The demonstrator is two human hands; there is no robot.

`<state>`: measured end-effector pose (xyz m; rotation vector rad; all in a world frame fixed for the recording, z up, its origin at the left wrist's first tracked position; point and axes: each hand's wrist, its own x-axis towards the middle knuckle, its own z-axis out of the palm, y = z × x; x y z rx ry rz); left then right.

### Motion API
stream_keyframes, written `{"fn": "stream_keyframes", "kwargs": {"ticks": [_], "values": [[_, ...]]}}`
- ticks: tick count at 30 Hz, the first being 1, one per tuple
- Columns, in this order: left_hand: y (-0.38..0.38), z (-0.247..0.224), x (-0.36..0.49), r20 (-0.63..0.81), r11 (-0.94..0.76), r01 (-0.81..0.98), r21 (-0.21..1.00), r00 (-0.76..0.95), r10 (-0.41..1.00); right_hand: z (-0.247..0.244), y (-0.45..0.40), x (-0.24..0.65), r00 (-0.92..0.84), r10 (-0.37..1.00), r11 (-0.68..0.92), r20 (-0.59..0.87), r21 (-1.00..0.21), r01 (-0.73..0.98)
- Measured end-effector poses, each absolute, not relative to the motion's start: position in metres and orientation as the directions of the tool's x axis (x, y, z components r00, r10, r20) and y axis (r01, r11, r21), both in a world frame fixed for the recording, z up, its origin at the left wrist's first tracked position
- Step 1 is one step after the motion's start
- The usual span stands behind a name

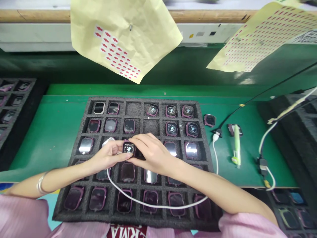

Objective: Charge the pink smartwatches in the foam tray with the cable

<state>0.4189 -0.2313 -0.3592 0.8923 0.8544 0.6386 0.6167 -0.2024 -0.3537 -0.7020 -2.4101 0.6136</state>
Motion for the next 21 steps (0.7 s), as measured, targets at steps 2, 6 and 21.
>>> {"fn": "stream_keyframes", "kwargs": {"ticks": [2, 6, 21], "values": [[-0.231, -0.36, 0.419, -0.373, 0.5, -0.128, 0.856, 0.516, 0.771, -0.355, -0.203, 0.616, -0.713, 0.59, 0.764, 0.379, -0.549, 0.34], [-0.231, -0.359, 0.421, -0.357, 0.468, -0.094, 0.879, 0.521, 0.775, -0.353, -0.204, 0.615, -0.7, 0.596, 0.757, 0.393, -0.567, 0.326], [-0.222, -0.353, 0.402, -0.267, 0.363, -0.058, 0.93, 0.573, 0.775, -0.341, -0.138, 0.65, -0.707, 0.66, 0.748, 0.254, -0.309, 0.587]]}}
